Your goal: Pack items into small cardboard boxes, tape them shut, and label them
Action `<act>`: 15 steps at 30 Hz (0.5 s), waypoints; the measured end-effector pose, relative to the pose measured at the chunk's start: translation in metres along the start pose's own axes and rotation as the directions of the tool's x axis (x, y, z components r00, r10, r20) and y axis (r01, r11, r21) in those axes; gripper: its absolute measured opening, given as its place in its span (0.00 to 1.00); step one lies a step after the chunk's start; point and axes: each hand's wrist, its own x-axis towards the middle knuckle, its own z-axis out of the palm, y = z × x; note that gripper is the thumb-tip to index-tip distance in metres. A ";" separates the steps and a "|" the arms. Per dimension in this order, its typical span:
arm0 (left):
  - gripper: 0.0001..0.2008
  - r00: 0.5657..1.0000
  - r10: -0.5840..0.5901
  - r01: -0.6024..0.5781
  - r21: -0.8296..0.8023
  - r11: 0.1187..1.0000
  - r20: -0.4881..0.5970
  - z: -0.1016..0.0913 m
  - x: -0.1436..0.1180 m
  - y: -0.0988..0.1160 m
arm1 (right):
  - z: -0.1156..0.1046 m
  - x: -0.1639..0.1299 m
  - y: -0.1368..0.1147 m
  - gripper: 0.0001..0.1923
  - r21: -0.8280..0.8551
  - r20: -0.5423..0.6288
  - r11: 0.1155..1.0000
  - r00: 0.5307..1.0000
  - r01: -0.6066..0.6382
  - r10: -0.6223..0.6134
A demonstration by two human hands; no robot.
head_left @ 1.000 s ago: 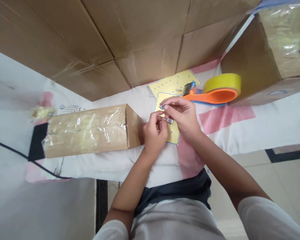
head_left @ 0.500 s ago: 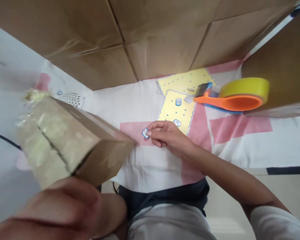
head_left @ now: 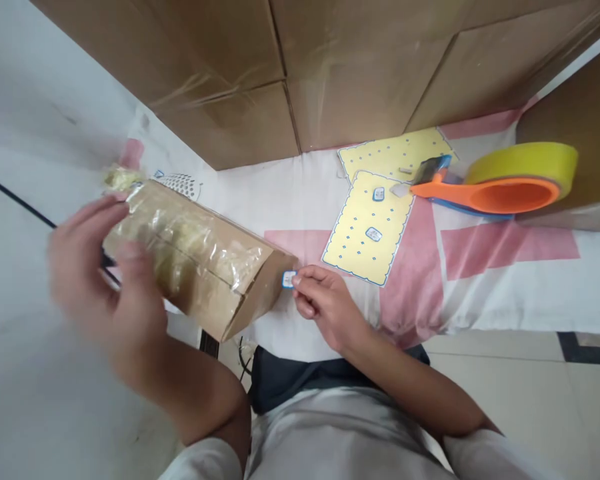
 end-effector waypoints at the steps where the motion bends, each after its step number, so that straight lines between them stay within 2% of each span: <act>1: 0.24 0.998 0.043 -0.044 0.024 0.999 0.034 0.014 0.012 -0.012 | 0.004 0.001 0.010 0.16 0.035 -0.012 0.999 1.000 -0.010 0.010; 3: 0.26 0.988 0.081 -0.088 0.052 0.995 0.130 0.037 0.029 -0.031 | 0.011 0.003 0.024 0.17 0.075 -0.021 0.997 0.999 -0.030 0.031; 5: 0.26 0.982 0.038 -0.050 0.064 0.997 0.183 0.047 0.035 -0.040 | 0.015 0.006 0.030 0.17 0.087 -0.019 0.995 0.999 -0.045 0.047; 11: 0.25 0.987 -0.006 -0.006 0.073 0.997 0.158 0.040 0.029 -0.035 | 0.018 0.004 0.034 0.14 0.131 -0.061 0.990 0.997 -0.044 0.052; 15: 0.24 0.989 -0.013 0.004 0.062 0.998 0.144 0.042 0.029 -0.035 | 0.017 0.002 0.035 0.14 0.162 -0.017 0.983 0.996 -0.086 0.090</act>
